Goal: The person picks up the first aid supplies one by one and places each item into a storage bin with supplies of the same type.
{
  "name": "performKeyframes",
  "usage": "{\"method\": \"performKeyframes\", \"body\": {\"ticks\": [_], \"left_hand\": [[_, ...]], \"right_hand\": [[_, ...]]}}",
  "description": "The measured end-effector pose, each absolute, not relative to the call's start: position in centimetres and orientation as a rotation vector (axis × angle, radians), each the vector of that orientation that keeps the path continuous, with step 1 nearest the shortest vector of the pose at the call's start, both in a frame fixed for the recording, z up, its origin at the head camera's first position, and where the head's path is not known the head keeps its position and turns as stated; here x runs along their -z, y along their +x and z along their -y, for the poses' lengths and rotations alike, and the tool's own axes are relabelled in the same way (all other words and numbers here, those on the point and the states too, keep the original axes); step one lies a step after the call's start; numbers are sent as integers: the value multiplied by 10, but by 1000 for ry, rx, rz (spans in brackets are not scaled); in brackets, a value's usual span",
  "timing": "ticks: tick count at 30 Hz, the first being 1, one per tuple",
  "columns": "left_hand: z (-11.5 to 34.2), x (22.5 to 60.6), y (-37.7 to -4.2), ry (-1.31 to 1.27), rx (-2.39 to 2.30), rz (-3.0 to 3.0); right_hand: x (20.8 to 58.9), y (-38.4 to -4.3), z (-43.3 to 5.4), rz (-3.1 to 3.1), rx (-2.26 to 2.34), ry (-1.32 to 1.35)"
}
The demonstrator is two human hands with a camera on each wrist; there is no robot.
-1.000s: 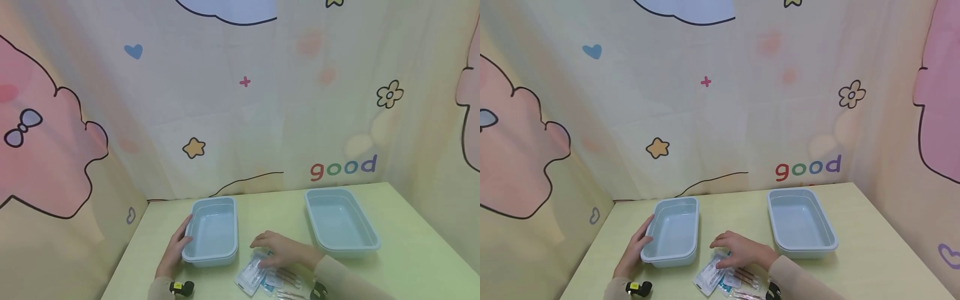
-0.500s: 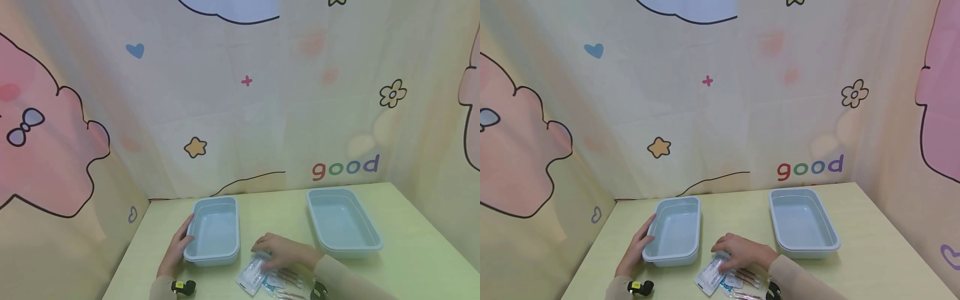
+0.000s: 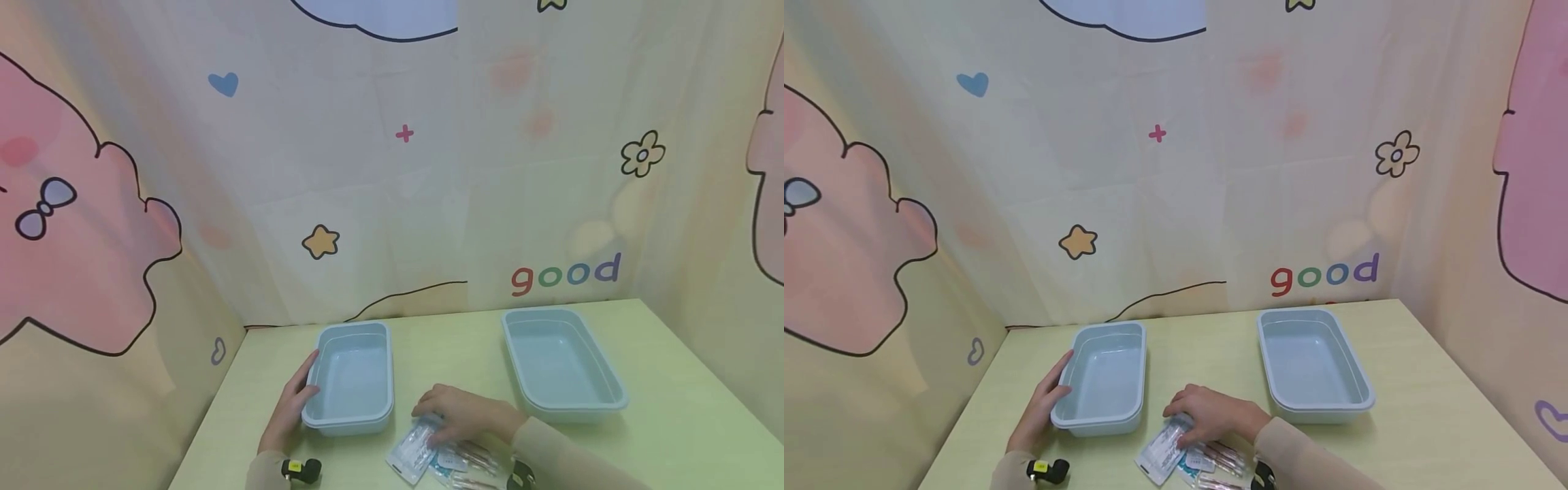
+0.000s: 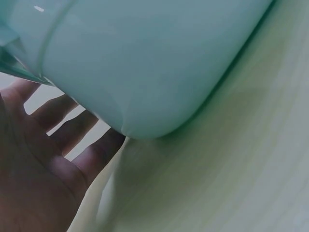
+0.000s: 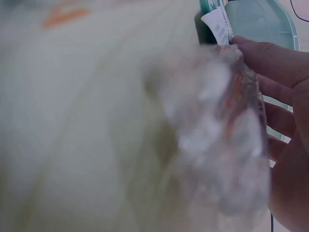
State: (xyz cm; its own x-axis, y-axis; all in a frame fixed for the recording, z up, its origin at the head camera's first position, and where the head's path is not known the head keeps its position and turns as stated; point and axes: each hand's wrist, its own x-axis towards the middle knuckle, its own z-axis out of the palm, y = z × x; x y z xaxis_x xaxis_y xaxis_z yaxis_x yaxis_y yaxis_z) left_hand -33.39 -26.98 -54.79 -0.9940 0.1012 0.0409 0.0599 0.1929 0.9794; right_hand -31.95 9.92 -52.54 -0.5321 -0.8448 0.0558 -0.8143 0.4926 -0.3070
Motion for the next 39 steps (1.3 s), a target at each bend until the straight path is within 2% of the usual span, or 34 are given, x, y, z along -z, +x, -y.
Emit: {"method": "performKeyframes", "body": {"ticks": [16,24,39], "left_hand": [[268,546,-335,178,-1964,-2425],[268,545,-332,196,-1970,-2421],[267,547,-334,157,-1957,-2434]], "right_hand": [[523,-319,-98,-2605,467,-1417],[520,-319,-98,-2589,444,-1495],[522,-322,-101,-2670,495,-1405]]}}
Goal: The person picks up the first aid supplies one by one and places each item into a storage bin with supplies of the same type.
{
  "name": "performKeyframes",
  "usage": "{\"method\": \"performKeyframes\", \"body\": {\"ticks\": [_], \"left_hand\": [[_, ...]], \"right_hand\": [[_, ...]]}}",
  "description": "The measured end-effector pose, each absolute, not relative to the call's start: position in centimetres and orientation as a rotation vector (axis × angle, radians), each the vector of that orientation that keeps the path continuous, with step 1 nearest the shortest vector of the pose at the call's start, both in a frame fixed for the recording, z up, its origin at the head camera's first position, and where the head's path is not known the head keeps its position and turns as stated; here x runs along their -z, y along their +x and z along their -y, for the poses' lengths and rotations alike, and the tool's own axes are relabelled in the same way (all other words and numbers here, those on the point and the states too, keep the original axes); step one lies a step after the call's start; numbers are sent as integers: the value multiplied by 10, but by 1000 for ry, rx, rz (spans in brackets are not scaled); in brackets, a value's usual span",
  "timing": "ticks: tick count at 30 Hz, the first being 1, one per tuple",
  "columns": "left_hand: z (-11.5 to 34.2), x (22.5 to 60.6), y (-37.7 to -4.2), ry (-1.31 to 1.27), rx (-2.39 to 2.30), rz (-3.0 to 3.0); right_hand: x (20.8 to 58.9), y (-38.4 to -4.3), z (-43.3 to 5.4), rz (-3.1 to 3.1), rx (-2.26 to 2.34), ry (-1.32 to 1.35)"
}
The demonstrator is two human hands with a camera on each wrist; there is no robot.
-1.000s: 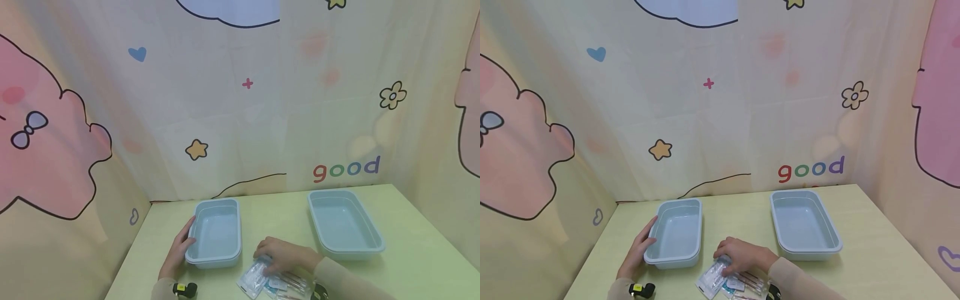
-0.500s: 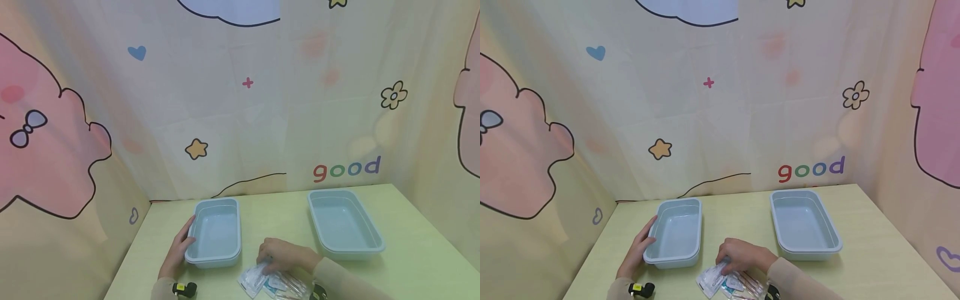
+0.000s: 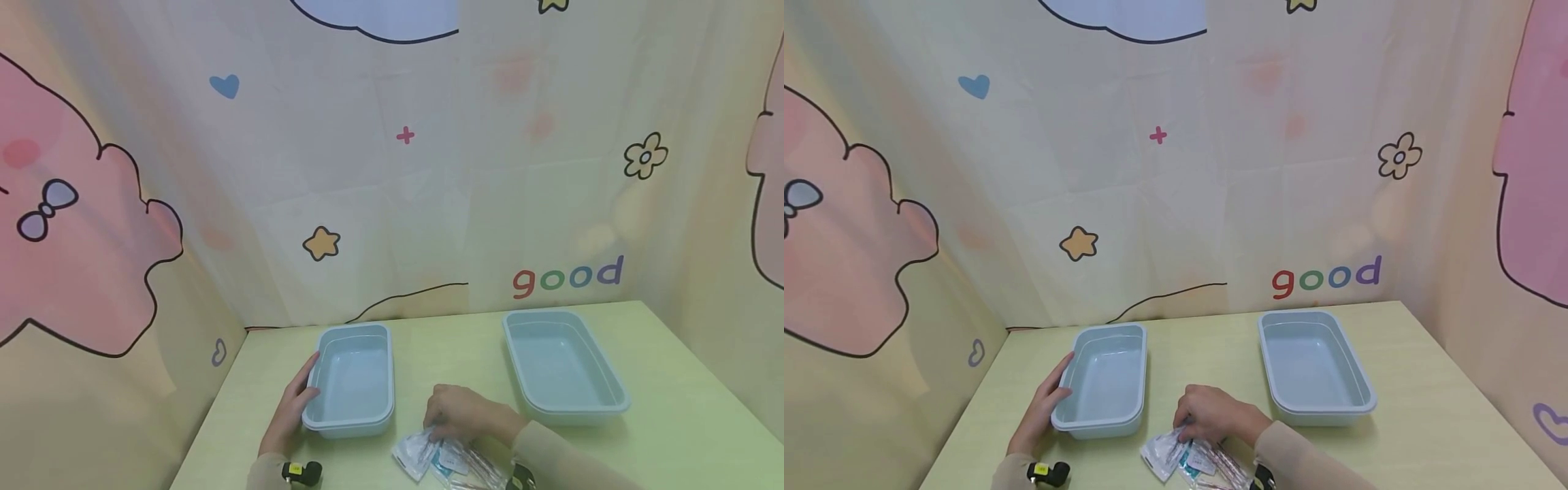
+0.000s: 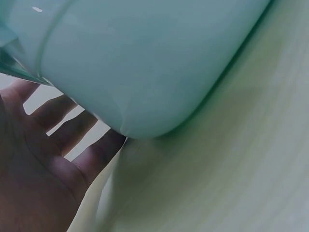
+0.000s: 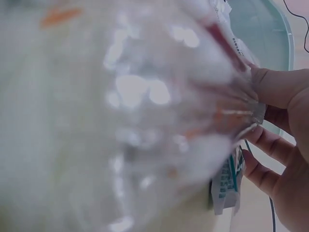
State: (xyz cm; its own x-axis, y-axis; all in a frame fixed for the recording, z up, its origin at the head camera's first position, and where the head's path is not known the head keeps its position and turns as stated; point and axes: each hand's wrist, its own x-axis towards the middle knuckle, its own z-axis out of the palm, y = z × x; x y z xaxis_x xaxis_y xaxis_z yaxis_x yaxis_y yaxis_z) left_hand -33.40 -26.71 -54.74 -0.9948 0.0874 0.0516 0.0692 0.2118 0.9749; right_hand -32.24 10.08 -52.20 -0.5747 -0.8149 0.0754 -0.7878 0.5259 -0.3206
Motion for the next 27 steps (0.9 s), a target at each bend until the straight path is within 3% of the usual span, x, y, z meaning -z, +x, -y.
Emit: {"method": "performKeyframes", "body": {"ticks": [27], "left_hand": [[268,548,-334,172,-1947,-2454]], "right_hand": [[507,-323,-103,-2633,757,-1330]]}}
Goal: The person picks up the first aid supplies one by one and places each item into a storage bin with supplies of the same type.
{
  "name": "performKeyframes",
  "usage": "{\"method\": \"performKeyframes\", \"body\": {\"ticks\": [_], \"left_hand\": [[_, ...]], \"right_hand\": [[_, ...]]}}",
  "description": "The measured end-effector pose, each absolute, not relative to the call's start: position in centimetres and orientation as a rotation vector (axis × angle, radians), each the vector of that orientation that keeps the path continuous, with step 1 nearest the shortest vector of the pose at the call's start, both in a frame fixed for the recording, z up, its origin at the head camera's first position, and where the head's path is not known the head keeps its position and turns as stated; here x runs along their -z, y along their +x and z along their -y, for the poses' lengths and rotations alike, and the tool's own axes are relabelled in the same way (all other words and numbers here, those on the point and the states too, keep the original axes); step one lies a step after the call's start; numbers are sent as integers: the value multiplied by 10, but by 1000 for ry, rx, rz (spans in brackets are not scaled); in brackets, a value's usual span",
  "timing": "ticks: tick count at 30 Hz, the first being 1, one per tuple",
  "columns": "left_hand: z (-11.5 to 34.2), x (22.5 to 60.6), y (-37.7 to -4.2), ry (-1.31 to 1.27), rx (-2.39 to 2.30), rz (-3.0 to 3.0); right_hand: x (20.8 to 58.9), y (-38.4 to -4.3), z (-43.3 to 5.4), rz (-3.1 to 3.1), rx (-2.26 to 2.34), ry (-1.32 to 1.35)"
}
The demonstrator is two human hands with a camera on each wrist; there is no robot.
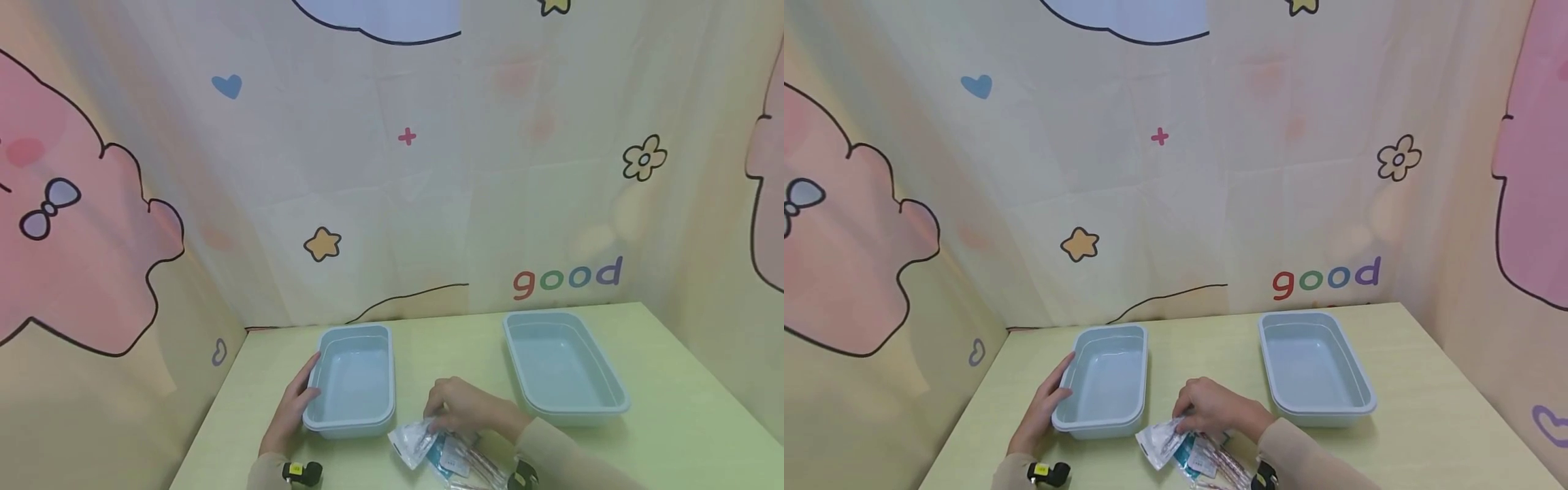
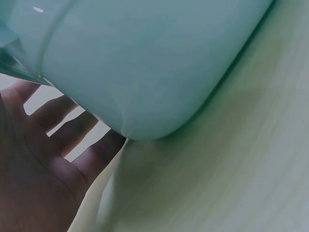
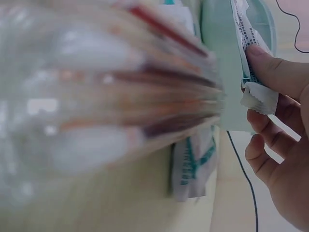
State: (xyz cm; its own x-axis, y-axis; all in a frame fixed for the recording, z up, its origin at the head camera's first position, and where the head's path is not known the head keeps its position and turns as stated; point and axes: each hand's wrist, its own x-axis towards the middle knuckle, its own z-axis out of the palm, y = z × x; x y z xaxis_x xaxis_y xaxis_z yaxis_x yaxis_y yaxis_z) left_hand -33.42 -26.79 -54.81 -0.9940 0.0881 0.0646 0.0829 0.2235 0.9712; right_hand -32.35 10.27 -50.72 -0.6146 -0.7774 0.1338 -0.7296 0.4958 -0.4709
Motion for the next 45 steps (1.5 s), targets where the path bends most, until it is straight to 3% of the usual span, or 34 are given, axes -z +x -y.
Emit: {"method": "performKeyframes", "body": {"ticks": [45], "left_hand": [[267,549,-334,179,-1946,-2474]], "right_hand": [[469,-324,-94,-2631,1009,-1595]]}}
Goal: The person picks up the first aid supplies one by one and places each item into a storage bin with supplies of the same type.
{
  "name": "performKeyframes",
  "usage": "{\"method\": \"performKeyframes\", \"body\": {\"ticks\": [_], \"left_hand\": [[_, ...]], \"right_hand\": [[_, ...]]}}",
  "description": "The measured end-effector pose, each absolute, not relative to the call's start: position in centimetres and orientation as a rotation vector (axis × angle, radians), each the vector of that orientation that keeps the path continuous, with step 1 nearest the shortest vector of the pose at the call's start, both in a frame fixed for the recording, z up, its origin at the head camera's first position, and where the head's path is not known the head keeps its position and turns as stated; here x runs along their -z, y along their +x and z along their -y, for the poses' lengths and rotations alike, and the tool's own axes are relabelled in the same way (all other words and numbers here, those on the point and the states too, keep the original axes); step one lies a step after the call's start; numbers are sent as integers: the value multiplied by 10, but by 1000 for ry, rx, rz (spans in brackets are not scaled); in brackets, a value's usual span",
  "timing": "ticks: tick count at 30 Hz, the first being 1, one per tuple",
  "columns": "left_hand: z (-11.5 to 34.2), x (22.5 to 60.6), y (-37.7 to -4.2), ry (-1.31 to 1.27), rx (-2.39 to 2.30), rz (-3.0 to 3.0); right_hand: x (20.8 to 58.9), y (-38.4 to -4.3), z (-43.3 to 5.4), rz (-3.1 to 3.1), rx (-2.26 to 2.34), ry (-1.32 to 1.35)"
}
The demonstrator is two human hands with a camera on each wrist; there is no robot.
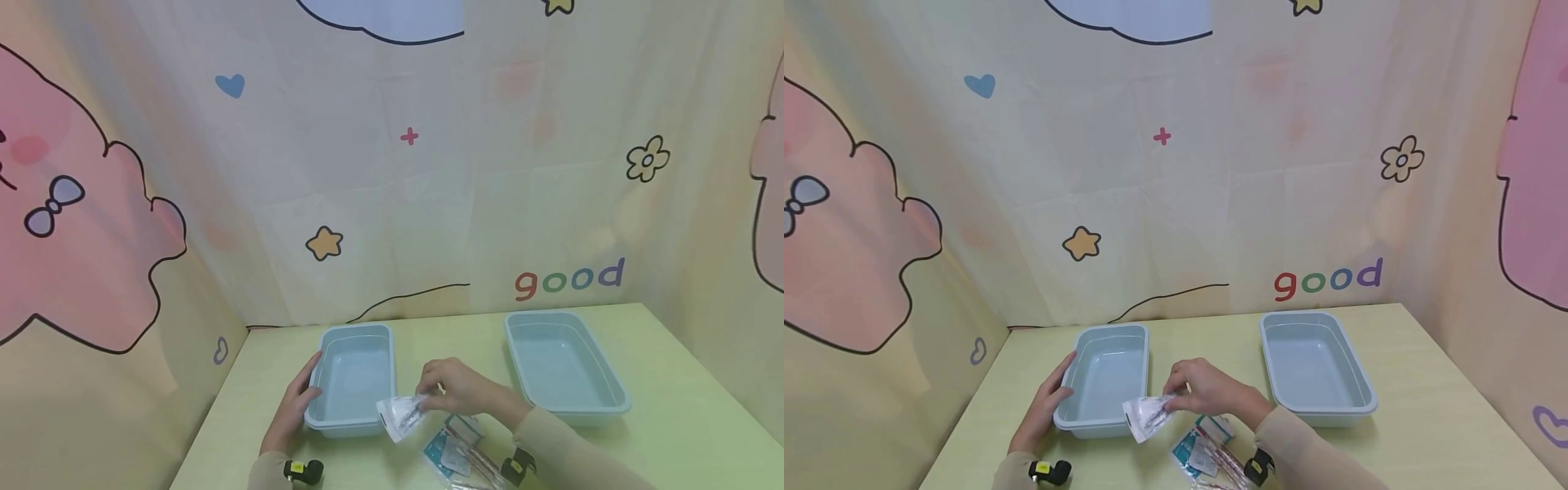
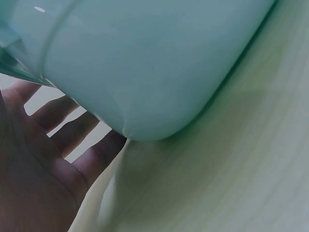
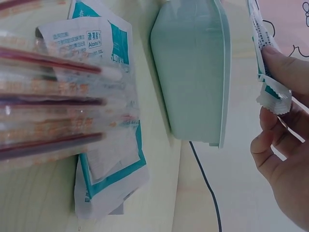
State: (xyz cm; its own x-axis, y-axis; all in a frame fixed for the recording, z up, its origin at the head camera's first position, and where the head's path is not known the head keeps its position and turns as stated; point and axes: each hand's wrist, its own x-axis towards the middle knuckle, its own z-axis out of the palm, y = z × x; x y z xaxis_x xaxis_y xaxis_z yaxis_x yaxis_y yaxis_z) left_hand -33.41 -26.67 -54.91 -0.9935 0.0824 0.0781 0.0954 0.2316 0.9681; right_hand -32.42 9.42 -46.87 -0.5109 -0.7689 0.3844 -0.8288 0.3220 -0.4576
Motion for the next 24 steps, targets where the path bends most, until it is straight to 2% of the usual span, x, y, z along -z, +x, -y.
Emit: {"method": "performKeyframes", "body": {"ticks": [24], "left_hand": [[269,550,-335,-242,1897,2458]], "right_hand": [[458,-332,-79,2434,-995,1415]]}}
